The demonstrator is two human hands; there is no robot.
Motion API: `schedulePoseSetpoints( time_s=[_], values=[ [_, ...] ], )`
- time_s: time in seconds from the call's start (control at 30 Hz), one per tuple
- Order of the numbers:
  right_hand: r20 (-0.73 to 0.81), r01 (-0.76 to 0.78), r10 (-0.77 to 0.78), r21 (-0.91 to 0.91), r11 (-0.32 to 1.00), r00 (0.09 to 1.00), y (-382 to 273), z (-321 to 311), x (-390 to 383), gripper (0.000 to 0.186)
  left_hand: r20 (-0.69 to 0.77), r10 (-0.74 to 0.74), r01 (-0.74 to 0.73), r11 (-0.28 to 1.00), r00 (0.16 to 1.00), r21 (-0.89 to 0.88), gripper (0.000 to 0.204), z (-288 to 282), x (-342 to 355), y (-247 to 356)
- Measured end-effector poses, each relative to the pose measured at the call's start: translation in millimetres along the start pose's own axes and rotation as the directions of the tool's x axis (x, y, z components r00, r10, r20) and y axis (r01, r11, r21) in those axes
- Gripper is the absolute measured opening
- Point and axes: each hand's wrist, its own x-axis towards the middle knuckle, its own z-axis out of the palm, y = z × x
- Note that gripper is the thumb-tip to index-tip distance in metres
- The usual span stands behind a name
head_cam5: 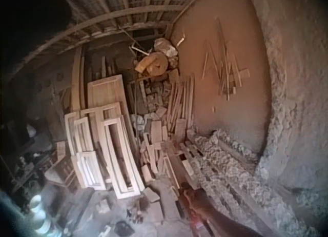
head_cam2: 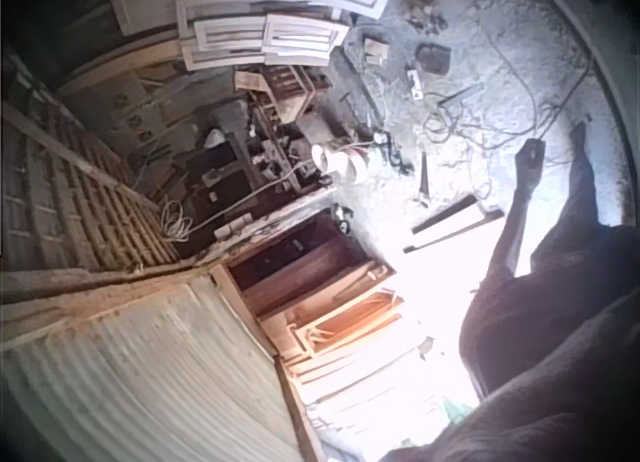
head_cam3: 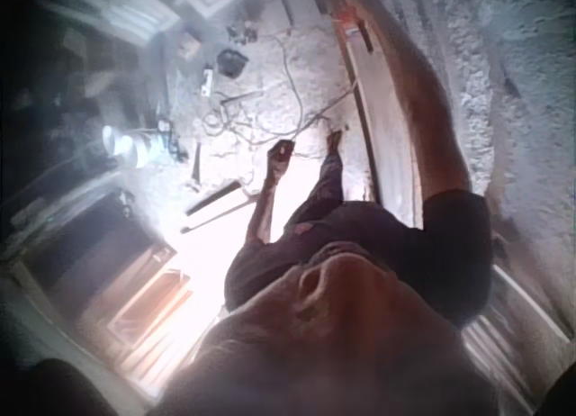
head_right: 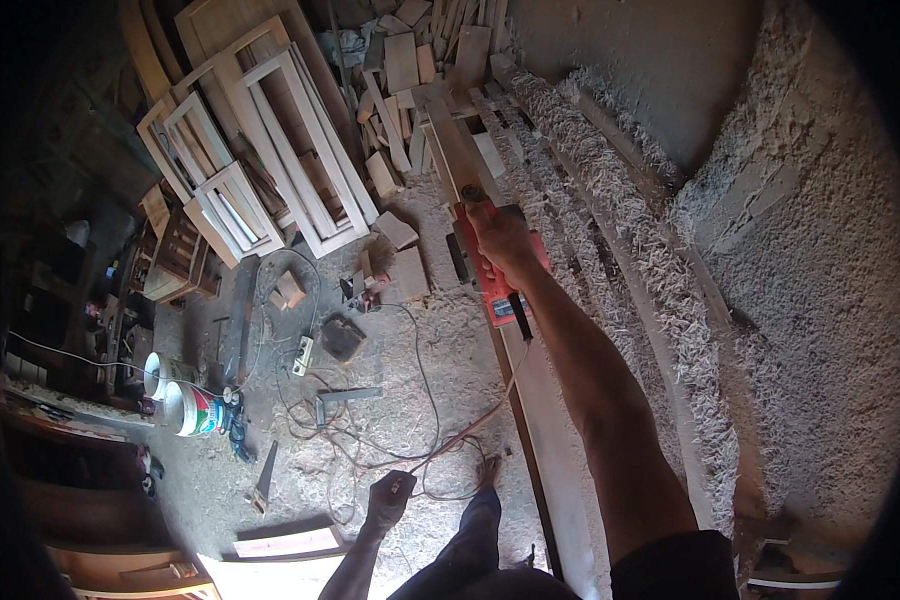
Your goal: The person uses a circular saw to cut a long plank of wood on a workbench, then switches to a handheld electric sander to smooth the cut edges. The person handles the wood and tools directly, moving the plank and adjusting position as needed.
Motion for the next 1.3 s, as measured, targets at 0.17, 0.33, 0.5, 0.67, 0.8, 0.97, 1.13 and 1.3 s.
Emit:
schedulePoseSetpoints(
  time_s=[0.17, 0.33, 0.5, 0.67, 0.8, 0.97, 1.13, 1.3],
  values=[
    [-0.072, -0.032, 0.033, 0.018, 0.999, 0.997, -28, 9, 47, 0.051, -0.069, 0.037, -0.041, 0.997, 0.997, -0.060, 0.009, 7, -7, 3],
    [0.028, -0.053, 0.054, -0.042, 0.998, 0.998, 1, -26, -90, 0.055, -0.055, -0.054, 0.050, 0.996, 0.997, -0.078, 0.010, -10, -45, -1],
    [0.003, -0.127, 0.129, -0.178, 0.976, 0.992, 67, -80, -328, 0.056, 0.048, 0.087, -0.086, 0.996, 0.995, -0.020, 0.010, -7, -78, 12],
    [-0.031, -0.095, 0.090, -0.326, 0.941, 0.995, 138, -115, -589, 0.050, 0.404, 0.299, -0.276, 0.954, 0.864, -0.117, 0.008, 30, -140, 56],
    [-0.143, -0.272, 0.242, -0.248, 0.930, 0.960, 180, -121, -758, 0.053, 0.666, 0.429, -0.468, 0.873, 0.610, -0.134, 0.018, 70, -202, 83],
    [-0.185, -0.280, 0.247, -0.175, 0.944, 0.951, 204, -127, -872, 0.059, 0.802, 0.477, -0.544, 0.805, 0.360, -0.235, 0.032, 97, -257, 91],
    [-0.175, -0.276, 0.246, -0.177, 0.945, 0.953, 212, -128, -854, 0.061, 0.799, 0.423, -0.532, 0.832, 0.427, -0.157, 0.029, 93, -268, 84],
    [-0.133, -0.207, 0.175, -0.287, 0.935, 0.976, 189, -118, -754, 0.061, 0.754, 0.239, -0.430, 0.900, 0.612, 0.063, 0.026, 78, -246, 70]
  ],
)
